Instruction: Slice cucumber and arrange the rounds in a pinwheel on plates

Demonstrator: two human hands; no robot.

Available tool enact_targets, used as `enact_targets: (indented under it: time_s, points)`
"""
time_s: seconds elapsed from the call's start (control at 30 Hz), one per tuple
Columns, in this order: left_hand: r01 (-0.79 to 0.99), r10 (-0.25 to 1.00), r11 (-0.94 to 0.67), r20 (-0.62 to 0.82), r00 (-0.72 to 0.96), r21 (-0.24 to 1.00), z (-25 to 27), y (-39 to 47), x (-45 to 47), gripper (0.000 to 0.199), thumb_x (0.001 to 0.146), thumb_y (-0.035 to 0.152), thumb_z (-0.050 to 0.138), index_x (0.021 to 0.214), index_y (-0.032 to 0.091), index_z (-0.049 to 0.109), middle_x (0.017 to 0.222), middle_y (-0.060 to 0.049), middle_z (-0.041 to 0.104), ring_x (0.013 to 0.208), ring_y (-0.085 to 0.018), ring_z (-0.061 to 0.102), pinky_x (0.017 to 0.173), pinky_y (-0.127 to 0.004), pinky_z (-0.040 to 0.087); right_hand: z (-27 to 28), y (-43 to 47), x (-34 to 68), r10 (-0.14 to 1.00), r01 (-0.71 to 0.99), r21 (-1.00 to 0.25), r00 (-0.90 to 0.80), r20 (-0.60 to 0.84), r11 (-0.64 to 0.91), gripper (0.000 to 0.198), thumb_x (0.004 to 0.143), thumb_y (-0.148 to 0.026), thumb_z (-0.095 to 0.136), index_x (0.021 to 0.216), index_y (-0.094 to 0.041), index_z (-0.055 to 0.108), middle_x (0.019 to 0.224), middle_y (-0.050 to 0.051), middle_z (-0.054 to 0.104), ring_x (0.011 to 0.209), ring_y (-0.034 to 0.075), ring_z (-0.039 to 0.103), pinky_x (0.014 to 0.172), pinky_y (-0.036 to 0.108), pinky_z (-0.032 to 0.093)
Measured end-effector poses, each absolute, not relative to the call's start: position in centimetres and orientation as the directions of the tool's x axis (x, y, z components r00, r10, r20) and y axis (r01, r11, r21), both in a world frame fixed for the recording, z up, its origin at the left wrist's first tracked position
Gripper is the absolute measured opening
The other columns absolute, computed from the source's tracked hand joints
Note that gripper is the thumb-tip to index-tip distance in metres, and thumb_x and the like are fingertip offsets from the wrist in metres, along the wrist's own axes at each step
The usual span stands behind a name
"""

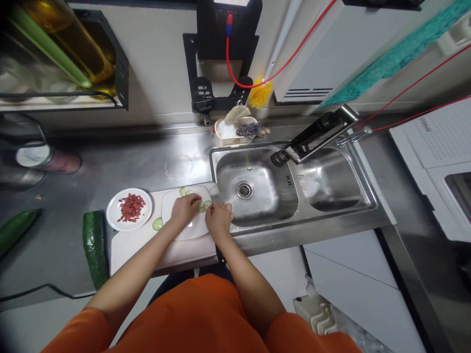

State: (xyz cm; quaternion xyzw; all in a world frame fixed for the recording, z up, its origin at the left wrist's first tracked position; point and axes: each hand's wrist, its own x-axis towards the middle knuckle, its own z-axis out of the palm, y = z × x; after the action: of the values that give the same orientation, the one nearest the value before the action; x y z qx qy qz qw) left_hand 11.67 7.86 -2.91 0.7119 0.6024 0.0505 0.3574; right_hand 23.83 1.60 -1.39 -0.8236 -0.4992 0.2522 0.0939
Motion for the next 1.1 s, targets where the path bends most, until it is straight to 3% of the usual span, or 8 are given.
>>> enact_targets:
  time_s: [0.87, 1.1]
  points:
    - [0.836, 0.898, -0.151, -0.280, 0.339, 0.527, -3.9, 7.2, 12.3, 0.020, 0.089, 0.025, 0.047, 0.094, 0.021, 0.066, 0.094, -0.006, 0.066, 0.097, -0.018, 0.057, 0.084, -0.028, 0.042, -1.9, 1.2, 23.4, 0.897, 0.866, -0.282, 0.333, -0.290, -0.413, 0.015, 0.089, -0.025, 0.046, 0.088, -0.020, 0.060, 0.093, 0.008, 0.063, 0.099, 0.024, 0.043, 0.069, 0.032, 0.028]
    - [0.866, 0.908, -0.183, -0.257, 0.330, 0.465, -4.0, 6.9, 12.2, 0.021, 0.090, 0.029, 0.045, 0.092, 0.020, 0.064, 0.092, -0.007, 0.064, 0.095, -0.020, 0.055, 0.084, -0.029, 0.041, -1.9, 1.0, 23.4, 0.908, 0.877, -0.278, 0.321, -0.271, -0.393, 0.016, 0.090, -0.025, 0.045, 0.092, -0.019, 0.060, 0.095, 0.008, 0.062, 0.099, 0.024, 0.042, 0.071, 0.032, 0.028]
